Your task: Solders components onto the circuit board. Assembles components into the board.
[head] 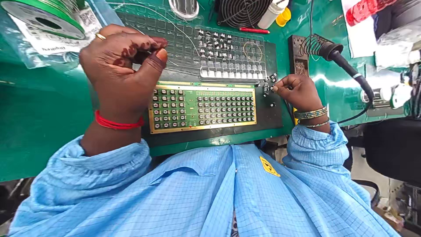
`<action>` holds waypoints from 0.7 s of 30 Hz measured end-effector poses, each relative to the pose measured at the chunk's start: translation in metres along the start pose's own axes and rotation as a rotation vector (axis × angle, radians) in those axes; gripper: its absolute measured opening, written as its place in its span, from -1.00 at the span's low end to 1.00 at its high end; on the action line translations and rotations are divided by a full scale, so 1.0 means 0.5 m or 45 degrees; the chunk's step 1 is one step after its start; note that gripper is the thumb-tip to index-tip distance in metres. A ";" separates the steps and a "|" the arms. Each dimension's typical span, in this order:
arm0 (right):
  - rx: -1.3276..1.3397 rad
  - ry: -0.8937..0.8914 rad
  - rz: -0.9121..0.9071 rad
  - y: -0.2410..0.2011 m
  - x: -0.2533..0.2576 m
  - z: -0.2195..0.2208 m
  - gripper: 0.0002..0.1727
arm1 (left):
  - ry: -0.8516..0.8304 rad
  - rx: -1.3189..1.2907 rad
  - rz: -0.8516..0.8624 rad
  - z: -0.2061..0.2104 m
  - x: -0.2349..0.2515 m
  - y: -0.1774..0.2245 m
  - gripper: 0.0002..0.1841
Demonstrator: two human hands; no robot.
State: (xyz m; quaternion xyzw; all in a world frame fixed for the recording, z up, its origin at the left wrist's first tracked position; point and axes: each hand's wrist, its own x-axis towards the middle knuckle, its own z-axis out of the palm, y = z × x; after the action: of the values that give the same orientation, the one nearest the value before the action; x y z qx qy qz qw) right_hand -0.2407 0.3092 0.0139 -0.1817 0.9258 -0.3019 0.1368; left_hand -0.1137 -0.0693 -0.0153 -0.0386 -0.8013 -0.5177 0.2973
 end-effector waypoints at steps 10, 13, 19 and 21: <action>-0.092 0.083 -0.052 -0.022 -0.094 0.076 -0.79 | -0.006 0.033 -0.088 -0.005 0.004 -0.022 -0.72; -0.152 0.209 -0.051 -0.027 -0.122 0.091 -0.74 | -0.006 0.001 -0.074 -0.007 0.005 -0.033 -0.74; -0.186 0.486 0.048 0.025 -0.141 0.096 -0.71 | -0.009 -0.022 -0.070 -0.008 0.006 -0.046 -0.76; -0.148 0.492 0.059 0.028 -0.137 0.114 -0.72 | -0.017 -0.064 -0.023 -0.018 0.005 -0.083 -0.79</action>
State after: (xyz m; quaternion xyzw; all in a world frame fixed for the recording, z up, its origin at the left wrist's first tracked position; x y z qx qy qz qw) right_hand -0.1620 0.3195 -0.0294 -0.1068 0.9546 -0.2739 -0.0472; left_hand -0.1274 -0.0966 -0.0451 -0.0421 -0.7903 -0.5401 0.2862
